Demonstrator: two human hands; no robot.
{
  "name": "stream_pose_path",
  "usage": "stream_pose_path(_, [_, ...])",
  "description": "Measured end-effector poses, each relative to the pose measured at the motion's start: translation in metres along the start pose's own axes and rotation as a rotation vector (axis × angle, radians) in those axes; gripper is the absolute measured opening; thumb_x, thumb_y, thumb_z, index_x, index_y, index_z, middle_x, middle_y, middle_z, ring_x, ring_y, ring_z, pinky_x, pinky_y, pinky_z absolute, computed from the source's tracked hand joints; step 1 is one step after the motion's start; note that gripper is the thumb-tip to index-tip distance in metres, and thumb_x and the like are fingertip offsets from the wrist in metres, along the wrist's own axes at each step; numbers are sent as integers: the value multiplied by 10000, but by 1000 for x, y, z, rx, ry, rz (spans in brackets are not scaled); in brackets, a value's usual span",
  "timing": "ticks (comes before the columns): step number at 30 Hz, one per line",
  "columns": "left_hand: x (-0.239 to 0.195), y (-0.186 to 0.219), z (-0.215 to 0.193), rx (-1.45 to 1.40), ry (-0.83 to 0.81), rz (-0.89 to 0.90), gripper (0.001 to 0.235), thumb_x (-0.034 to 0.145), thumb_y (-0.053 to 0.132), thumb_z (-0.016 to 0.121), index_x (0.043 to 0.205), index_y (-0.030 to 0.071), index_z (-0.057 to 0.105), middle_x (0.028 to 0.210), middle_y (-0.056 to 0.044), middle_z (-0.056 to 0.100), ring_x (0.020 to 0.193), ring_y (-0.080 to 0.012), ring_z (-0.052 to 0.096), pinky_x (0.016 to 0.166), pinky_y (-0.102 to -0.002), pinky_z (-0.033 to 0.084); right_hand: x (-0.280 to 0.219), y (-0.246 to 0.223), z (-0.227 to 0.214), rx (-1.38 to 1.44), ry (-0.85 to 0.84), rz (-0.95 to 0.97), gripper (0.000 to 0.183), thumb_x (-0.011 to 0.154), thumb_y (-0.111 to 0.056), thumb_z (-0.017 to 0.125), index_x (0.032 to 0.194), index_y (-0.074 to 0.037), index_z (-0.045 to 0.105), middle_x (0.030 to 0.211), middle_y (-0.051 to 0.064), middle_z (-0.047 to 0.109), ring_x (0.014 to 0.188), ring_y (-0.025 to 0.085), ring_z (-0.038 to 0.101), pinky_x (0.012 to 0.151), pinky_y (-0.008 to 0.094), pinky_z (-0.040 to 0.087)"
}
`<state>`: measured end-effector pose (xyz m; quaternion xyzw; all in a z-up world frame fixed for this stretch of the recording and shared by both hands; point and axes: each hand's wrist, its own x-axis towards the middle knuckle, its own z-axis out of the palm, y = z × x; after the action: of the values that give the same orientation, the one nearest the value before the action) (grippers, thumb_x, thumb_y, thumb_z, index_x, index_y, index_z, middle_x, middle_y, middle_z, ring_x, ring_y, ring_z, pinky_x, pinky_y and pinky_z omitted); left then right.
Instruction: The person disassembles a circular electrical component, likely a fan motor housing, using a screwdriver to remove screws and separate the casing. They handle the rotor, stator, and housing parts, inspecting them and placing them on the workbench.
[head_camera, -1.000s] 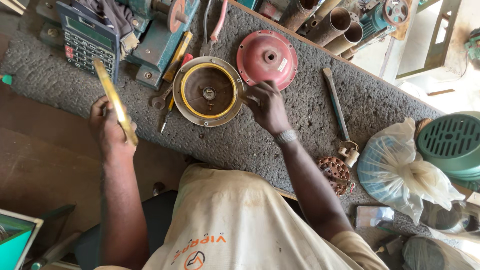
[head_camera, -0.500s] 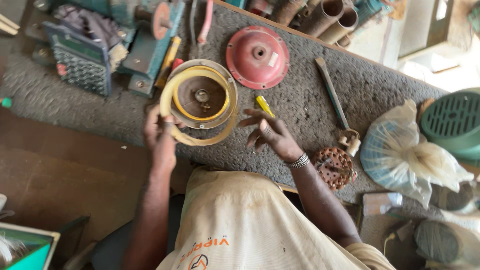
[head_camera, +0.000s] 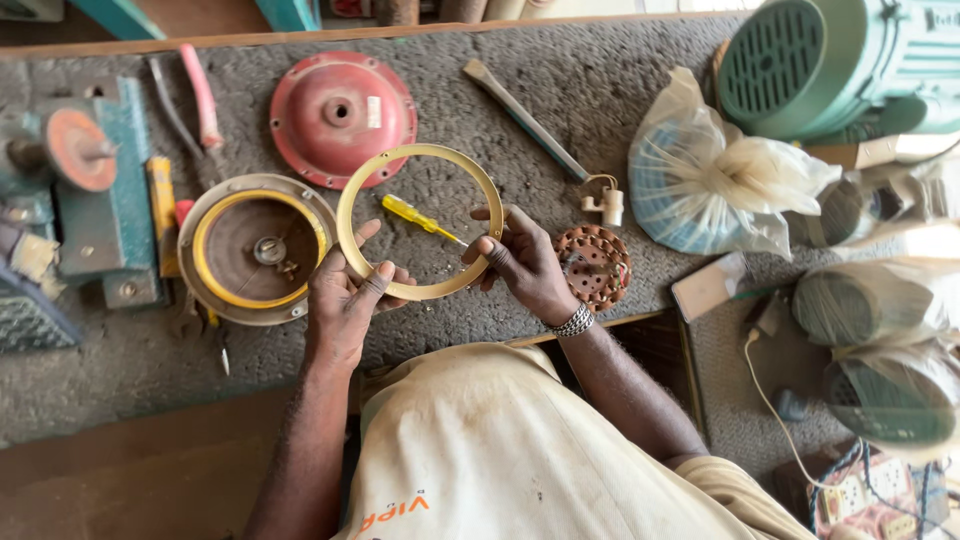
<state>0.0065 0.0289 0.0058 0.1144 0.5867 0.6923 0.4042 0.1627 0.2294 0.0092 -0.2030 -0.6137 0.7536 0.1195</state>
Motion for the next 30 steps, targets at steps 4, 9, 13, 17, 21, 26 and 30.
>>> stream_pose_path(4, [14,-4,0,47,18,9,527,990,94,646,1485,47,473,973,-88,710,831,-170,750,646,-263,612,-7,-7,-5,16,76,18,626,999,-278,595,1520,-80,311,1187,129,695,863,153,757,694,279,672])
stream_pose_path(9, [24,8,-58,-39,356,95,493,1008,121,651,1461,23,484,957,-70,673,805,-171,720,655,-264,613,-19,-13,-6,-33,153,0,588,1032,-197,604,1543,-44,356,1264,168,655,892,172,713,736,289,620])
stream_pose_path(13, [4,15,-106,34,561,190,407,1003,148,657,1368,18,533,1028,-46,692,805,-163,748,657,-265,654,-17,-5,-10,-18,92,60,556,1030,-171,606,1523,-39,387,1255,178,657,919,176,717,745,309,624])
stream_pose_path(17, [-25,12,-131,225,576,11,309,1033,252,643,1161,-30,629,871,-83,660,677,-170,688,551,-276,586,2,3,1,-222,-21,159,555,988,-193,629,1491,-72,429,1279,137,666,905,196,733,744,331,654])
stream_pose_path(21, [-45,4,-138,683,613,-318,559,1104,446,592,987,-98,645,770,-143,698,613,-200,684,527,-291,530,42,13,15,-593,-81,65,552,956,-220,697,1453,-93,494,1350,107,653,968,227,737,794,345,648])
stream_pose_path(26, [-53,-9,-139,654,571,-412,602,1000,511,591,1270,-21,517,857,-150,734,640,-192,714,536,-316,599,120,14,41,-1040,3,-269,833,845,-359,884,1519,-118,457,1473,186,493,1380,399,482,1129,572,475])
stream_pose_path(30, [-46,-39,-119,187,587,-301,845,920,398,639,1512,78,128,889,-177,755,659,-249,739,546,-353,633,189,1,79,-1229,-54,-120,1224,556,-431,1011,1556,-244,331,1619,233,113,1414,615,112,1064,776,287])
